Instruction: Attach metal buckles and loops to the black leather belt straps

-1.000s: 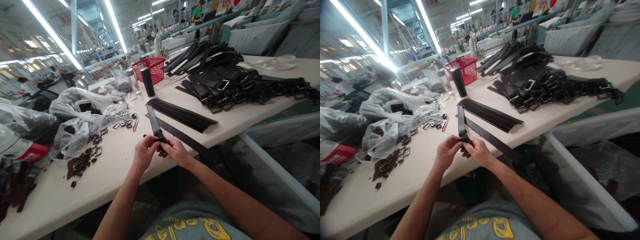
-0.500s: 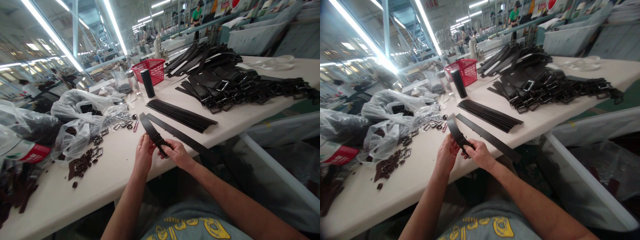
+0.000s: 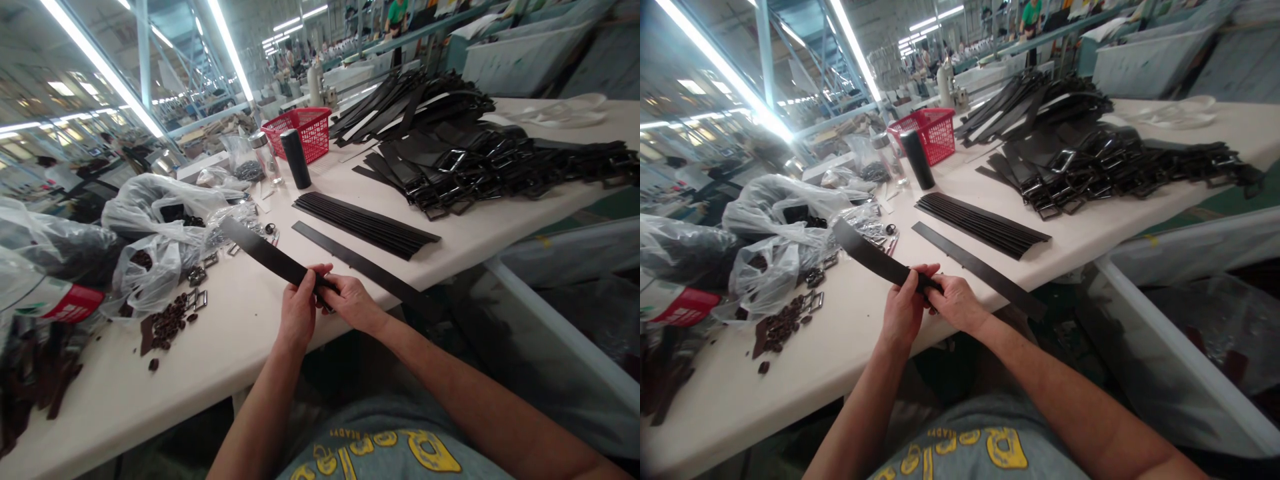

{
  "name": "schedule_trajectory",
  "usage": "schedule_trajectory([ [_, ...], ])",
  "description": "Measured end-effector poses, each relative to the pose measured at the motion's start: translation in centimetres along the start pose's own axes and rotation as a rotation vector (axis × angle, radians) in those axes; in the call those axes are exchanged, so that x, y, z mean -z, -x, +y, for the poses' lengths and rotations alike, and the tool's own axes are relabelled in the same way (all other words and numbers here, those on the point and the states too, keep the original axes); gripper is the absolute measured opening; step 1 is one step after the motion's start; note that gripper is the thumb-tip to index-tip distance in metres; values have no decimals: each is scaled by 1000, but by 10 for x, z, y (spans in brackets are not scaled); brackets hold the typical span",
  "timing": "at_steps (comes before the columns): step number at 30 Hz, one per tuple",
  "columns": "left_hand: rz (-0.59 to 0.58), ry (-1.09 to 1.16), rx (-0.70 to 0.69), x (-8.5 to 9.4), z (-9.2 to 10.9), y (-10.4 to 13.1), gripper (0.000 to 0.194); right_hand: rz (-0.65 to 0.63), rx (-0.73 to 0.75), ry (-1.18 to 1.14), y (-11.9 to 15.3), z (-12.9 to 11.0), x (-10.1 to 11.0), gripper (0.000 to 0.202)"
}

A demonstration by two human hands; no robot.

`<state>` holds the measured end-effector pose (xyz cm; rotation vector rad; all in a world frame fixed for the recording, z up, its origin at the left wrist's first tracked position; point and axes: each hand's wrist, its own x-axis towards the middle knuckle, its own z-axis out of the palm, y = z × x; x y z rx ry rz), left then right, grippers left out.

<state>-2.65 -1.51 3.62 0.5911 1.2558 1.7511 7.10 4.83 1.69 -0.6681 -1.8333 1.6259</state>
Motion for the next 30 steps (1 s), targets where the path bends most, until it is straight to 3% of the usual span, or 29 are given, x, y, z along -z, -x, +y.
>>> schedule_trajectory([
  [6, -39, -174, -18, 2, -8, -3, 32, 39, 57, 78, 1, 1, 4, 18],
  [13, -114, -273, -2, 8, -9, -2, 37, 11, 105, 34, 5, 4, 6, 33],
  [17, -17, -194, -17, 9, -12, -1, 33, -44, 131, -38, 8, 0, 10, 34],
  [23, 102, -93, -18, 12, -16, 1, 33, -139, -69, -122, 8, 0, 11, 28],
  [30, -28, -215, 16, 11, -13, 2, 43, -35, 74, -59, 9, -5, 10, 33],
])
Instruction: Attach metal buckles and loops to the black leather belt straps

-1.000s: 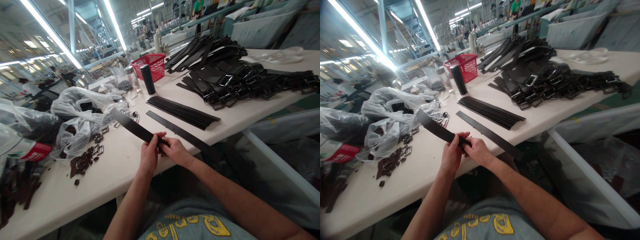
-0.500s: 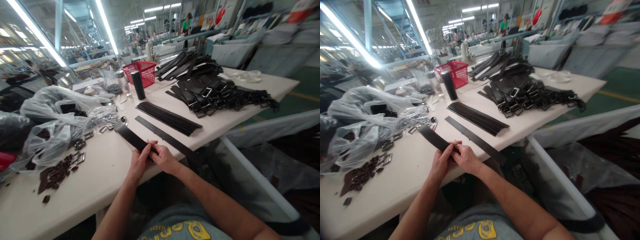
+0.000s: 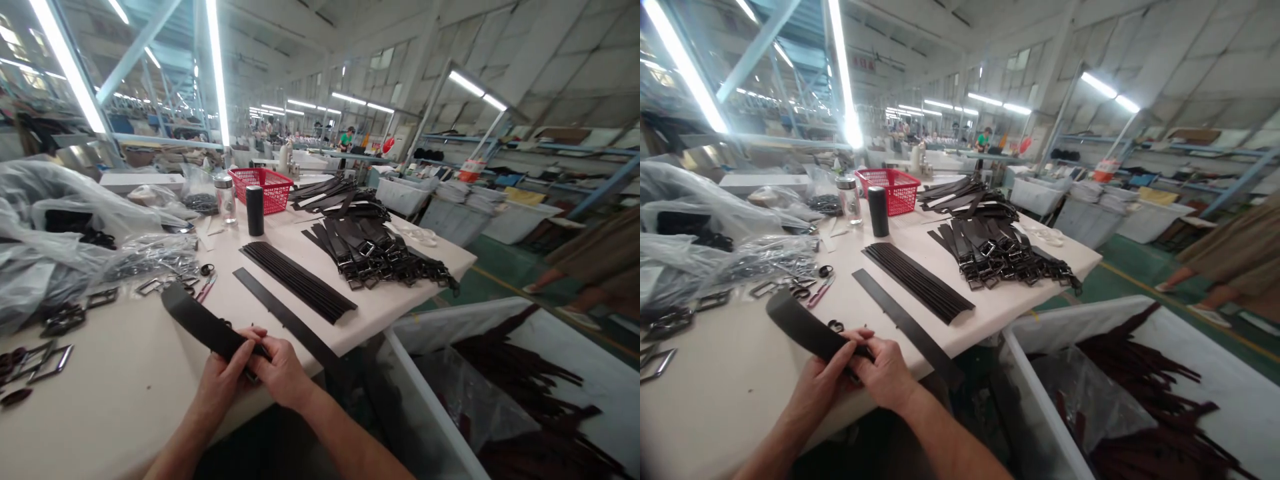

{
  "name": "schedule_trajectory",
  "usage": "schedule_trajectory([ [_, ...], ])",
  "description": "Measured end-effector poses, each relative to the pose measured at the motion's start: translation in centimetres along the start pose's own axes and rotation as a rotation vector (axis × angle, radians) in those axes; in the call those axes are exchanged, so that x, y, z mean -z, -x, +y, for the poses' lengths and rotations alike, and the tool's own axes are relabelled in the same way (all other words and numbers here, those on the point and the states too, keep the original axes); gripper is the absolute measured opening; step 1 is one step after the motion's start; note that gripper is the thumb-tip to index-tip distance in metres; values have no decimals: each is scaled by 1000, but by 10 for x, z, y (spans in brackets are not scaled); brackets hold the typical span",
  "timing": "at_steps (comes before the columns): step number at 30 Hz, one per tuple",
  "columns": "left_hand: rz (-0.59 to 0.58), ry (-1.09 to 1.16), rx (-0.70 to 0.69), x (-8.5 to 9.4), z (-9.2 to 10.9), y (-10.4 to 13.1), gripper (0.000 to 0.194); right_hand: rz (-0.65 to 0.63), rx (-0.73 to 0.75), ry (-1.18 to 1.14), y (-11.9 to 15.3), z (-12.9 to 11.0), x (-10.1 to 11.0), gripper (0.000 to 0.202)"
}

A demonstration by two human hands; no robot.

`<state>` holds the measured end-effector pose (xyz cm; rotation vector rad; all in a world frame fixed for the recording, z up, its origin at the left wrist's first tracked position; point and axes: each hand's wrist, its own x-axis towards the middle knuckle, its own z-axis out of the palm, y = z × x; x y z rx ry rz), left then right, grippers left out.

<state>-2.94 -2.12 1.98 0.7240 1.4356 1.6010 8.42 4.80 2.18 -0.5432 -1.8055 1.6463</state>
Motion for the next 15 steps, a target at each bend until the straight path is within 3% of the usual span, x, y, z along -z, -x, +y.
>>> schedule_trajectory([
  [5, -69, -24, 16, 0, 1, 0, 46, -15, 79, -43, 0, -6, 2, 34],
  [11, -140, 251, 70, 1, -6, 6, 58, -56, -156, -183, 0, 7, 1, 41],
  [15, -122, 232, 63, 1, -6, 6, 57, -24, -193, -233, 1, 8, -2, 39],
])
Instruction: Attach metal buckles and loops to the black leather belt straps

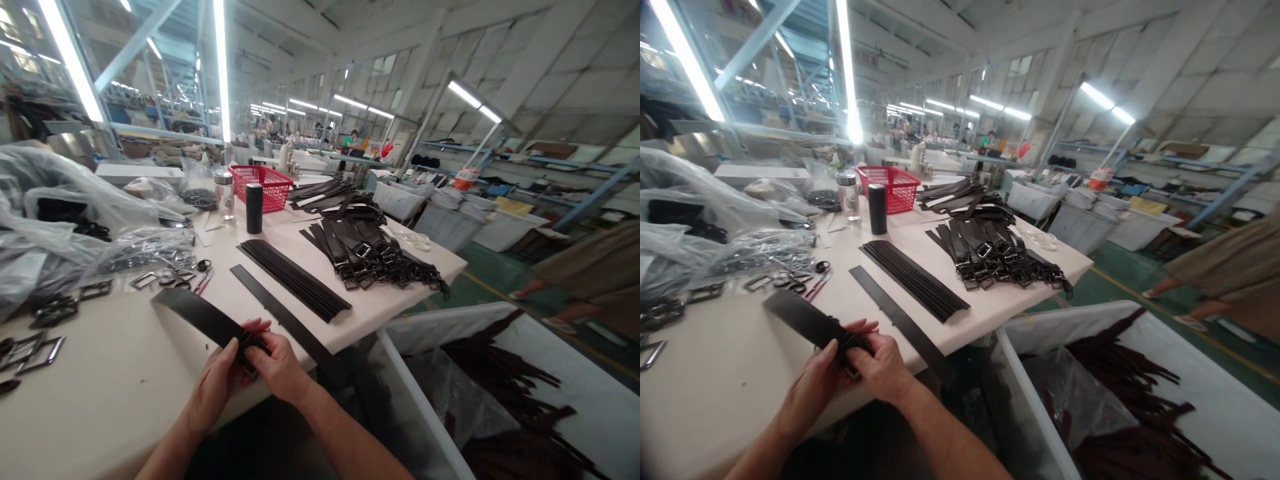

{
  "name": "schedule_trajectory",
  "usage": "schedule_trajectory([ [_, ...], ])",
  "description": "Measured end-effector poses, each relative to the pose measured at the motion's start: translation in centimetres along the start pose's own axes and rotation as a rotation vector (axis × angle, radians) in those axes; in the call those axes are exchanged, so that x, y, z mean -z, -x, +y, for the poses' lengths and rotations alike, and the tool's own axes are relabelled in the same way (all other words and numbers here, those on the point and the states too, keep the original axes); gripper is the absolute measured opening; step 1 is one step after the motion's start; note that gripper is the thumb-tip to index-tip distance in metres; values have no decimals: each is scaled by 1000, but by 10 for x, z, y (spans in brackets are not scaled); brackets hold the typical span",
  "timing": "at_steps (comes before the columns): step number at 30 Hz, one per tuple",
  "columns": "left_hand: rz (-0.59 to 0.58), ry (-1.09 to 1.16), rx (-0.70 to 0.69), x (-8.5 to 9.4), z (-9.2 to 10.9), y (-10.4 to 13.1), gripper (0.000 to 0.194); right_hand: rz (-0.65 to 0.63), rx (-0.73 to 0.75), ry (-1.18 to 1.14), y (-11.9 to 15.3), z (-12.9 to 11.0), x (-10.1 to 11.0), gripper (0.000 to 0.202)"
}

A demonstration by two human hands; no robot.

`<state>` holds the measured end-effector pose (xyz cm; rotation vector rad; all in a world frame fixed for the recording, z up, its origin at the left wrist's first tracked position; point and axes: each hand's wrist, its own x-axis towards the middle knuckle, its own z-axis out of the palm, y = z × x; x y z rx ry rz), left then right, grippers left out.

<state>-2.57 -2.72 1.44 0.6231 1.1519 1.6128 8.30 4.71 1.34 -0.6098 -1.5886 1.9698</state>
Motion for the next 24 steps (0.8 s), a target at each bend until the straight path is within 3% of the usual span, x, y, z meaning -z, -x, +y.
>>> schedule_trajectory([
  [6, -5, -302, -81, 5, -6, -5, 55, 46, 15, -32, -3, 2, 4, 43],
  [10, 68, -468, -89, 1, -9, -4, 58, 63, 68, 46, 1, -2, 9, 36],
  [15, 103, -467, -182, -13, -1, 9, 53, 20, 136, 286, 13, -40, 28, 27],
  [18, 72, -448, -205, -16, 3, 12, 51, 80, 196, 333, 4, -80, 60, 26],
  [21, 16, -439, -159, -11, 0, 8, 55, 340, 141, 435, -23, -116, 108, 24],
  [24, -30, -435, -125, -3, -4, 3, 60, 518, 90, 494, -54, -134, 163, 19],
])
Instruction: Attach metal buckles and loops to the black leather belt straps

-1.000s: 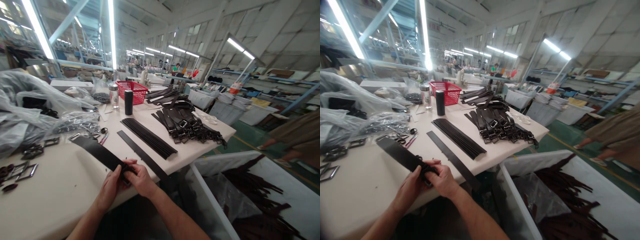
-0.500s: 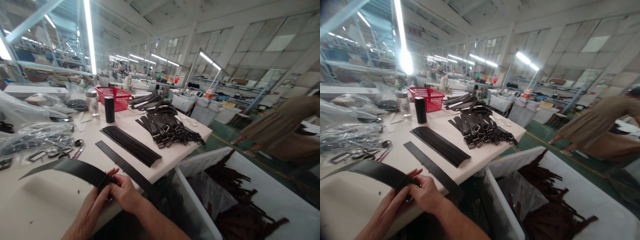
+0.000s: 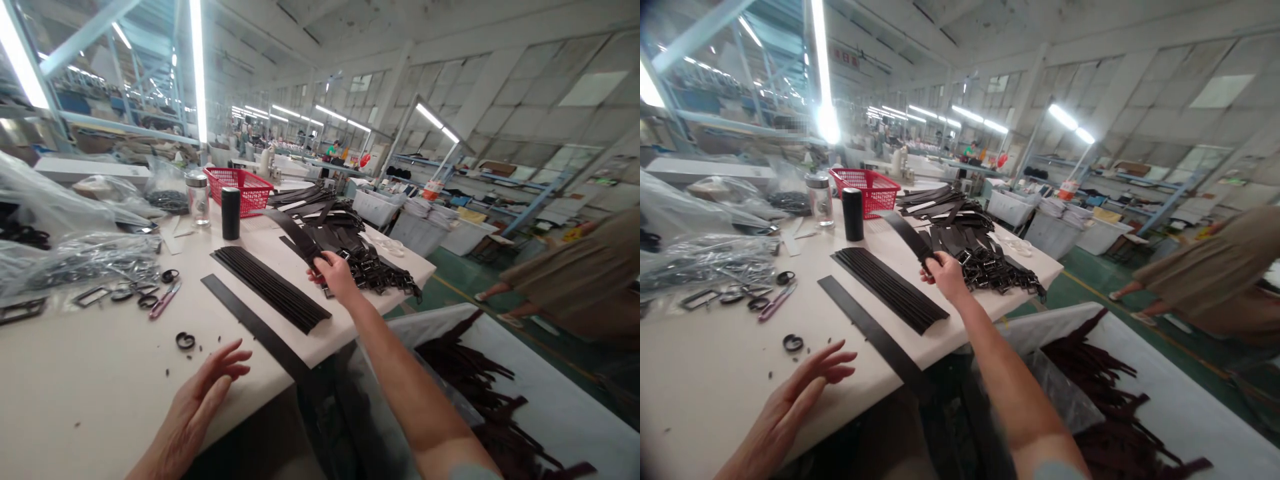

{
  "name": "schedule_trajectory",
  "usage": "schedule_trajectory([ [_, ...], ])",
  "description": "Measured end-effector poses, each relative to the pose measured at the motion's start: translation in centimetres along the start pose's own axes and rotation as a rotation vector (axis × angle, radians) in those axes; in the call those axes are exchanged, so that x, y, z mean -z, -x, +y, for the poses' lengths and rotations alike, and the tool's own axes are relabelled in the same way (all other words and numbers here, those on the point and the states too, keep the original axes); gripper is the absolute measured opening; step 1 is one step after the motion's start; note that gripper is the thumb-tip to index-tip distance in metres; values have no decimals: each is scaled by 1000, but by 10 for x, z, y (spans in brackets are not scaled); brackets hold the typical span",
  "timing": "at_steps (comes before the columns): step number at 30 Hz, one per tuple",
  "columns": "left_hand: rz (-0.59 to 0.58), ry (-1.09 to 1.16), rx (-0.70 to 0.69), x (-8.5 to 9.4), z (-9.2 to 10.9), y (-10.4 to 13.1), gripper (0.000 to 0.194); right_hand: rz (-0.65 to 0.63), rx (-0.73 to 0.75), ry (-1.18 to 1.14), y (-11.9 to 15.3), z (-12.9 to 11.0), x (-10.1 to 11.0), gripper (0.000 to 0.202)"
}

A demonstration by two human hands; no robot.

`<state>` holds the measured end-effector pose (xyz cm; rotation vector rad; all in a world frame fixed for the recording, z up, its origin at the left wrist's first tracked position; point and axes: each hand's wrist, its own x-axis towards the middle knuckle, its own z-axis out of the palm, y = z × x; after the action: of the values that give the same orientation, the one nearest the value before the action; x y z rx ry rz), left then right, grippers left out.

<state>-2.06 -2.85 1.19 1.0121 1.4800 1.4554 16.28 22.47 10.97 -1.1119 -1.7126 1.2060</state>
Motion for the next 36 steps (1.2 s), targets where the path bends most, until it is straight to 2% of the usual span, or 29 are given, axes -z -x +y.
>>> schedule_trajectory([
  [4, -9, -10, -25, 3, -6, -1, 57, 141, -163, 146, -46, 33, 25, 22],
  [7, -51, -35, -38, 3, -4, 0, 52, 186, -230, 247, -59, 56, 32, 27],
  [10, -103, -73, -38, 1, -1, 0, 46, 227, -218, 375, -62, 64, 33, 30],
  [16, -156, -91, -50, -1, 6, 2, 39, 311, -52, 751, -47, 49, 35, 34],
  [19, -167, -100, -80, -1, 8, 2, 36, 338, 111, 903, -33, 42, 33, 40],
  [22, -161, -156, -113, -2, 8, 1, 33, 303, 291, 1011, -26, 44, 26, 44],
  [27, -191, -292, -179, -1, 6, 0, 30, 226, 436, 1122, -41, 54, 3, 34],
  [31, -149, -381, -252, 4, -6, 0, 29, 251, 507, 1121, -51, 49, -9, 34],
  [34, -119, -410, -276, 9, -18, -1, 29, 336, 543, 1101, -49, 50, 3, 38],
  [36, -89, -446, -265, 12, -24, -1, 32, 441, 509, 1077, -46, 59, 29, 40],
])
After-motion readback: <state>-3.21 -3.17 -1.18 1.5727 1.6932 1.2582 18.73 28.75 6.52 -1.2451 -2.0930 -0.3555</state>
